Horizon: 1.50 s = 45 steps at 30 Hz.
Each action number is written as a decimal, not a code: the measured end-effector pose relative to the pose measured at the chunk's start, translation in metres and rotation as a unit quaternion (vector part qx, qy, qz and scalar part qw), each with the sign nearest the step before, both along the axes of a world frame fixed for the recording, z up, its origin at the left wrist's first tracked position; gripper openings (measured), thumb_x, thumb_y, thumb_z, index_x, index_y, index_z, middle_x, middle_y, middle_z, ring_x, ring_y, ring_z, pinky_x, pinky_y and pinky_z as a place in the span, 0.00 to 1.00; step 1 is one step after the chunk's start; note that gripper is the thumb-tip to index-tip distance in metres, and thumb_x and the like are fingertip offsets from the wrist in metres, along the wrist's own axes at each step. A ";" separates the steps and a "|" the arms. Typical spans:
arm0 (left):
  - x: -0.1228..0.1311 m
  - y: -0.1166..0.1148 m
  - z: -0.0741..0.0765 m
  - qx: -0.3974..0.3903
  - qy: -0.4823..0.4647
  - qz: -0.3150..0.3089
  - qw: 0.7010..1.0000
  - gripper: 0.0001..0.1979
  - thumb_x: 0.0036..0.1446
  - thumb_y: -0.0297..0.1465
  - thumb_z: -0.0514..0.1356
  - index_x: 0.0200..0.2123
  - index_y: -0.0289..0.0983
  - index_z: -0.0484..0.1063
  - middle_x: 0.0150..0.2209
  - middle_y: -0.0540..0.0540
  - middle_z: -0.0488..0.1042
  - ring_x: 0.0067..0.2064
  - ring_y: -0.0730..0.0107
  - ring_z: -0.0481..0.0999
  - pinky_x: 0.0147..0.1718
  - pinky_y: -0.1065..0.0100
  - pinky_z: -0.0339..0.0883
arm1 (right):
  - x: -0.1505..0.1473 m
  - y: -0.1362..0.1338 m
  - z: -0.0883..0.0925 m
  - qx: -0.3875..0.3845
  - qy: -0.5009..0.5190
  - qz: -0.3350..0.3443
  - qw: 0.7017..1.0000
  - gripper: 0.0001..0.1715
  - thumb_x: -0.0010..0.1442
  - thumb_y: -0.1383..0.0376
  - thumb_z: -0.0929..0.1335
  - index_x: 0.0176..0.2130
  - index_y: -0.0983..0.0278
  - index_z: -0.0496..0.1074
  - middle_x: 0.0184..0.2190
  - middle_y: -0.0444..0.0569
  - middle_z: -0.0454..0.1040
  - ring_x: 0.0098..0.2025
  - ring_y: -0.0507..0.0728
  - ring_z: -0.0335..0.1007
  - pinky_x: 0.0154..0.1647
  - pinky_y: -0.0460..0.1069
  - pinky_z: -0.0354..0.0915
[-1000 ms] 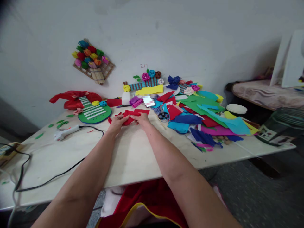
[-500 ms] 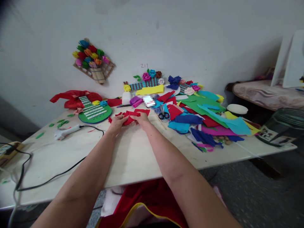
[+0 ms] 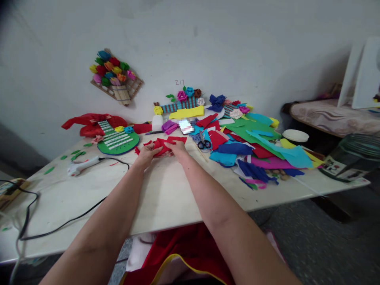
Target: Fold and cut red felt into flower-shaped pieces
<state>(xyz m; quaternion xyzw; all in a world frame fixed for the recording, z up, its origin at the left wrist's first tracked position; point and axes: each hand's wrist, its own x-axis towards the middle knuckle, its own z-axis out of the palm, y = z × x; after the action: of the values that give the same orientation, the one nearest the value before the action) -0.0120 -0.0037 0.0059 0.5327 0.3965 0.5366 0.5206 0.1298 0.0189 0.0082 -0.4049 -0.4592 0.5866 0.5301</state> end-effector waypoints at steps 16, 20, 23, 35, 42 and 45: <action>-0.002 -0.003 0.000 -0.050 0.054 -0.085 0.994 0.16 0.33 0.32 0.70 0.28 0.32 0.74 0.25 0.44 0.75 0.27 0.62 0.76 0.28 0.63 0.71 | 0.031 0.007 0.008 0.101 -0.087 0.111 0.985 0.14 0.40 0.61 0.73 0.28 0.67 0.74 0.24 0.44 0.74 0.27 0.49 0.66 0.29 0.44 0.61; -0.003 -0.002 -0.001 -0.058 0.055 -0.104 0.991 0.17 0.34 0.31 0.70 0.30 0.32 0.73 0.26 0.44 0.76 0.27 0.63 0.76 0.27 0.66 0.70 | 0.029 0.001 0.009 0.139 -0.161 0.121 0.970 0.15 0.37 0.60 0.73 0.22 0.68 0.70 0.18 0.39 0.66 0.22 0.46 0.57 0.24 0.43 0.52; -0.004 -0.001 -0.002 -0.058 0.068 -0.108 0.990 0.17 0.35 0.30 0.70 0.31 0.31 0.73 0.26 0.44 0.76 0.26 0.65 0.76 0.27 0.67 0.71 | 0.026 -0.002 0.010 0.172 -0.183 0.123 0.960 0.17 0.37 0.60 0.73 0.18 0.67 0.64 0.16 0.37 0.59 0.21 0.45 0.51 0.23 0.43 0.47; -0.004 -0.004 0.001 -0.081 0.037 -0.105 0.990 0.14 0.39 0.26 0.68 0.31 0.31 0.70 0.27 0.44 0.76 0.27 0.65 0.77 0.27 0.69 0.72 | 0.017 0.015 0.000 0.243 -0.208 0.069 0.945 0.10 0.37 0.67 0.72 0.16 0.68 0.66 0.16 0.38 0.59 0.23 0.48 0.54 0.27 0.45 0.53; -0.005 -0.004 0.003 -0.082 -0.011 -0.098 0.992 0.15 0.42 0.25 0.66 0.34 0.32 0.66 0.27 0.44 0.76 0.26 0.66 0.77 0.24 0.70 0.73 | 0.014 0.017 -0.002 0.280 -0.180 0.044 0.942 0.06 0.37 0.69 0.72 0.19 0.67 0.70 0.20 0.41 0.66 0.26 0.50 0.62 0.30 0.46 0.59; -0.006 -0.003 0.002 -0.079 -0.041 -0.080 0.993 0.16 0.42 0.23 0.66 0.34 0.34 0.64 0.27 0.46 0.75 0.25 0.66 0.77 0.22 0.69 0.73 | 0.014 0.017 -0.002 0.300 -0.166 0.050 0.938 0.04 0.38 0.70 0.71 0.21 0.67 0.72 0.22 0.43 0.68 0.27 0.50 0.64 0.32 0.46 0.61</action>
<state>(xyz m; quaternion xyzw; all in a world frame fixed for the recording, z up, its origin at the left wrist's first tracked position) -0.0182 -0.0070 0.0075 0.4972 0.3719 0.4817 0.6184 0.1434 0.0356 0.0061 -0.2950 -0.7150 0.3716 0.5135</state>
